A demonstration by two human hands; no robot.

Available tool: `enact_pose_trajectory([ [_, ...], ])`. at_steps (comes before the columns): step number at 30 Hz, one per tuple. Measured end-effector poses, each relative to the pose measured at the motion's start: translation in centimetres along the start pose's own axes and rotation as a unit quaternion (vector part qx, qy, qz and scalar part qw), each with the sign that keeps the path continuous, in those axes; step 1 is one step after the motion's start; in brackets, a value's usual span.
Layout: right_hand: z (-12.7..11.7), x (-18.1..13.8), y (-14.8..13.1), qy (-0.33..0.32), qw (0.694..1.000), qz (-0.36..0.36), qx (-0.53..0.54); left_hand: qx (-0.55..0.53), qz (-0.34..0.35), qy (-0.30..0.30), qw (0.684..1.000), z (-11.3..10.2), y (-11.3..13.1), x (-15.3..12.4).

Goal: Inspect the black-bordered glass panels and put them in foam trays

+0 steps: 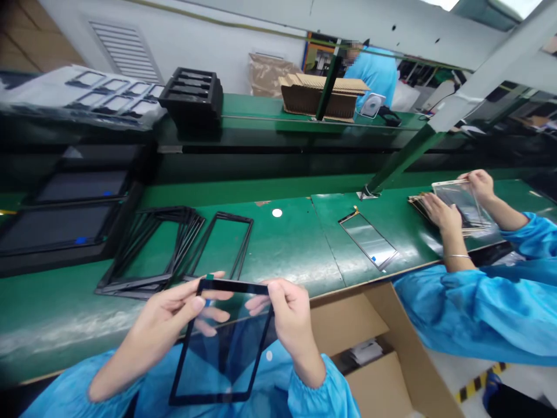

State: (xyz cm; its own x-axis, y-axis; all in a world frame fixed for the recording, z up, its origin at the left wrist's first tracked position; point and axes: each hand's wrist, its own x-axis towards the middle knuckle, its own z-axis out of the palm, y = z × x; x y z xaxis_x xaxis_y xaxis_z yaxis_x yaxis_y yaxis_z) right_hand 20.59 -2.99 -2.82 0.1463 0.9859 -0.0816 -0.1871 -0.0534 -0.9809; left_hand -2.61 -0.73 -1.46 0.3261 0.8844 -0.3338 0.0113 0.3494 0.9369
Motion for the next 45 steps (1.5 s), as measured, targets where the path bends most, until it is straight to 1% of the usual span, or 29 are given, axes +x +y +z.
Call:
enact_pose_trajectory([
  [2,0.2,-0.1,-0.1,-0.008,1.0,-0.005,-0.019,0.061,0.043,0.019,0.997,-0.4,0.1,0.1],
  [4,0.9,-0.1,-0.1,-0.041,0.996,-0.012,-0.074,0.171,0.109,0.033,0.979,-0.6,0.4,0.2],
  [5,1.4,-0.1,-0.1,-0.069,0.992,-0.018,-0.107,0.229,0.133,0.019,0.964,-0.7,0.6,0.2],
  [6,1.8,-0.1,-0.1,-0.097,0.986,-0.021,-0.132,0.279,0.144,-0.009,0.949,-0.6,0.8,0.2],
  [7,2.2,0.0,-0.1,-0.12,0.982,-0.023,-0.141,0.315,0.143,-0.042,0.937,-0.6,1.1,0.2],
  [8,2.5,0.1,-0.1,-0.126,0.982,-0.025,-0.136,0.331,0.128,-0.074,0.932,-0.5,1.3,0.2],
  [9,2.4,0.3,-0.1,-0.11,0.986,-0.028,-0.122,0.326,0.106,-0.093,0.935,-0.4,1.6,0.1],
  [10,2.1,0.5,-0.1,-0.075,0.991,-0.034,-0.108,0.303,0.083,-0.094,0.945,-0.4,1.8,0.0],
  [12,0.5,0.8,0.2,0.029,0.991,-0.068,-0.11,0.22,0.041,-0.045,0.974,-0.6,2.1,-0.3],
  [14,-1.5,1.1,0.9,0.105,0.979,-0.104,-0.137,0.131,0.019,0.031,0.991,-1.0,2.3,-0.7],
  [15,-2.5,1.2,1.4,0.109,0.98,-0.1,-0.132,0.1,0.017,0.066,0.993,-1.3,2.3,-0.8],
  [16,-3.2,1.3,1.9,0.093,0.987,-0.078,-0.106,0.078,0.019,0.09,0.993,-1.6,2.2,-0.9],
  [18,-3.8,1.2,2.6,0.035,0.999,-0.015,-0.034,0.057,0.03,0.107,0.992,-2.1,1.7,-0.9],
  [20,-3.4,0.8,2.8,-0.003,0.999,0.029,0.021,0.057,0.04,0.104,0.992,-2.7,1.0,-0.7],
  [22,-2.6,0.4,2.5,0.001,0.999,0.035,0.031,0.076,0.048,0.099,0.991,-3.1,0.4,-0.5],
  [23,-2.2,0.2,2.3,0.009,0.999,0.032,0.028,0.097,0.063,0.101,0.988,-3.3,0.2,-0.4],
  [24,-1.8,0.1,2.1,0.016,0.999,0.029,0.022,0.131,0.089,0.107,0.982,-3.5,0.1,-0.3],
  [25,-1.5,0.0,1.9,0.018,0.999,0.027,0.016,0.181,0.127,0.119,0.968,-3.6,0.1,-0.2],
  [26,-1.3,0.0,1.7,0.019,0.999,0.024,0.009,0.246,0.173,0.133,0.944,-3.7,0.3,-0.1],
  [28,-1.0,-0.2,1.6,0.022,1.0,0.017,-0.003,0.385,0.272,0.142,0.87,-3.7,0.9,0.3],
  [29,-0.9,-0.2,1.6,0.022,1.0,0.014,-0.008,0.443,0.31,0.131,0.831,-3.5,1.3,0.5],
  [30,-0.8,-0.3,1.6,0.023,1.0,0.011,-0.011,0.486,0.339,0.109,0.798,-3.4,1.6,0.8],
  [31,-0.7,-0.4,1.7,0.023,1.0,0.011,-0.015,0.512,0.359,0.081,0.776,-3.1,1.9,1.0],
  [32,-0.6,-0.5,1.8,0.022,1.0,0.012,-0.018,0.525,0.372,0.051,0.764,-2.9,2.2,1.3],
  [34,-0.5,-0.9,1.9,0.015,0.999,0.013,-0.028,0.525,0.38,0.001,0.762,-2.5,2.5,1.8],
  [37,-0.2,-1.4,1.9,0.026,0.999,0.016,-0.035,0.498,0.367,-0.044,0.785,-2.4,2.5,2.1],
  [40,0.0,-1.4,2.1,0.047,0.998,0.025,-0.035,0.496,0.329,-0.051,0.802,-2.7,2.5,2.0],
  [42,0.0,-1.0,2.3,0.04,0.998,0.034,-0.039,0.514,0.316,-0.048,0.796,-2.9,2.5,1.8],
  [45,0.2,-0.3,2.5,0.033,0.998,0.044,-0.04,0.545,0.318,-0.023,0.775,-3.1,2.4,1.6],
])
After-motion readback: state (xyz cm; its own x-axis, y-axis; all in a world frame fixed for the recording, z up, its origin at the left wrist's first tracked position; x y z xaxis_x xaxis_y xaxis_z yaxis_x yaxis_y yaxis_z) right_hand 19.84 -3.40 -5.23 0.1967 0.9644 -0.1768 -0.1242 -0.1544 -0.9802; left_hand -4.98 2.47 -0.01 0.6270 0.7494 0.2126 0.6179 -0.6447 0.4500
